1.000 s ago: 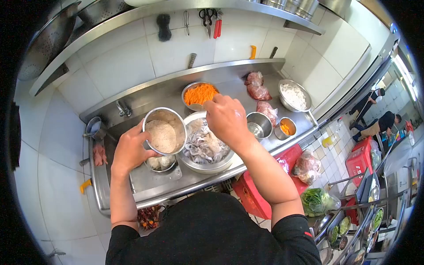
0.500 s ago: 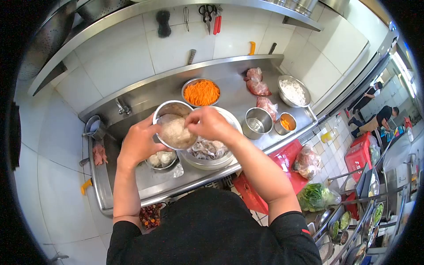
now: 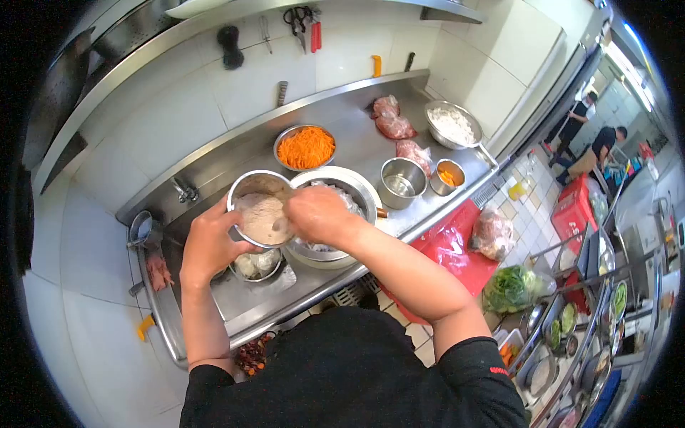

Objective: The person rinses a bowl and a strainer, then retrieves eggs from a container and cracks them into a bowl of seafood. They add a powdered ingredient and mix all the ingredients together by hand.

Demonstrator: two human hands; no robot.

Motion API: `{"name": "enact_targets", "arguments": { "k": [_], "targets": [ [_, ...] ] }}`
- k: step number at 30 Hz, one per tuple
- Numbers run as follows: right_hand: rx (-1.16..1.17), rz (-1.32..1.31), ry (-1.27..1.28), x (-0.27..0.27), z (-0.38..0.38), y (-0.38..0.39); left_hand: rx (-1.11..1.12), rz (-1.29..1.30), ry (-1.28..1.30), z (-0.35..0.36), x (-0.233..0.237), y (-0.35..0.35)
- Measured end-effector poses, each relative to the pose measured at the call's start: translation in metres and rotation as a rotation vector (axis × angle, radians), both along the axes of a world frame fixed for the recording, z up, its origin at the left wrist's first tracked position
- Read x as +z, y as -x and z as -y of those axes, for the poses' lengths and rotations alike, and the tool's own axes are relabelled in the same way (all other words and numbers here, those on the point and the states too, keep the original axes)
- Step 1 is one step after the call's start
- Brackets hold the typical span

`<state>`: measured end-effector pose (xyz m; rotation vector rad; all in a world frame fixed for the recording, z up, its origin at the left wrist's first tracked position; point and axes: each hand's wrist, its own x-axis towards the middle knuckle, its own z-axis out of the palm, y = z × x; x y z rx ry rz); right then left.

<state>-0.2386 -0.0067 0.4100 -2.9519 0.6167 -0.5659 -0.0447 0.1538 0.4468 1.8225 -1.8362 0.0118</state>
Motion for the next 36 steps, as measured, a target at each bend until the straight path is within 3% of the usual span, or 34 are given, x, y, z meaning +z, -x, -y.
{"name": "enact_targets", "arguments": {
  "k": [2, 5, 10, 12, 13, 15, 19, 20, 21, 22, 23, 24, 25, 27, 29, 30, 32, 34, 36],
  "targets": [
    [0.073, -0.227, -0.299, 0.01, -0.013, -0.004, -0.079, -0.03, 0.001, 0.007, -0.006, 0.003],
    [0.02, -0.059, -0.428, 0.003, -0.002, 0.005, -0.082, -0.072, 0.024, 0.01, -0.013, 0.003],
    [-0.083, 0.185, -0.368, 0.033, 0.015, 0.042, -0.007, -0.052, 0.01, -0.006, -0.012, -0.004],
    [-0.189, 0.214, -0.134, 0.038, 0.019, 0.052, 0.037, -0.043, -0.015, -0.016, -0.007, -0.006],
    [-0.181, 0.229, -0.133, 0.035, 0.02, 0.055, 0.051, -0.038, 0.0, -0.023, -0.006, -0.005],
    [-0.21, 0.14, 0.227, 0.029, 0.019, 0.058, 0.072, -0.02, 0.018, -0.037, -0.004, -0.002],
    [-0.1, 0.276, 0.092, 0.025, -0.013, 0.064, 0.103, 0.013, -0.025, -0.064, 0.0, 0.02],
    [0.01, 0.239, 0.037, -0.017, -0.002, 0.054, 0.046, 0.039, -0.031, -0.062, 0.002, 0.033],
    [-0.112, -0.019, 0.026, -0.007, -0.028, 0.06, 0.001, 0.058, -0.001, -0.066, 0.003, 0.051],
    [-0.049, 0.057, -0.136, -0.003, -0.047, 0.072, -0.096, 0.025, -0.003, -0.064, 0.002, 0.065],
    [0.094, 0.331, -0.061, -0.018, -0.054, 0.09, -0.07, -0.044, -0.098, -0.064, 0.0, 0.085],
    [0.031, 0.414, 0.109, -0.011, -0.068, 0.111, -0.154, 0.01, -0.144, -0.062, -0.011, 0.087],
    [-0.007, 0.576, 0.165, -0.006, -0.08, 0.139, -0.212, -0.132, -0.133, -0.055, -0.018, 0.108],
    [-0.174, 0.492, -0.055, 0.008, -0.123, 0.217, -0.37, -0.128, -0.004, -0.051, -0.038, 0.143],
    [-0.367, 0.245, -0.382, 0.018, -0.172, 0.293, -0.487, -0.13, -0.125, -0.04, -0.05, 0.193],
    [-0.47, 0.225, -0.419, 0.005, -0.196, 0.325, -0.58, -0.078, -0.027, -0.03, -0.065, 0.218],
    [-0.607, 0.215, -0.46, -0.027, -0.246, 0.386, -0.666, -0.098, -0.129, -0.021, -0.085, 0.281],
    [-0.802, 0.405, -0.338, -0.058, -0.293, 0.44, -0.855, -0.33, -0.217, -0.008, -0.108, 0.353],
    [-0.942, 0.497, -0.369, -0.077, -0.332, 0.478, -0.996, -0.364, -0.243, -0.012, -0.112, 0.428]
  ]
}}
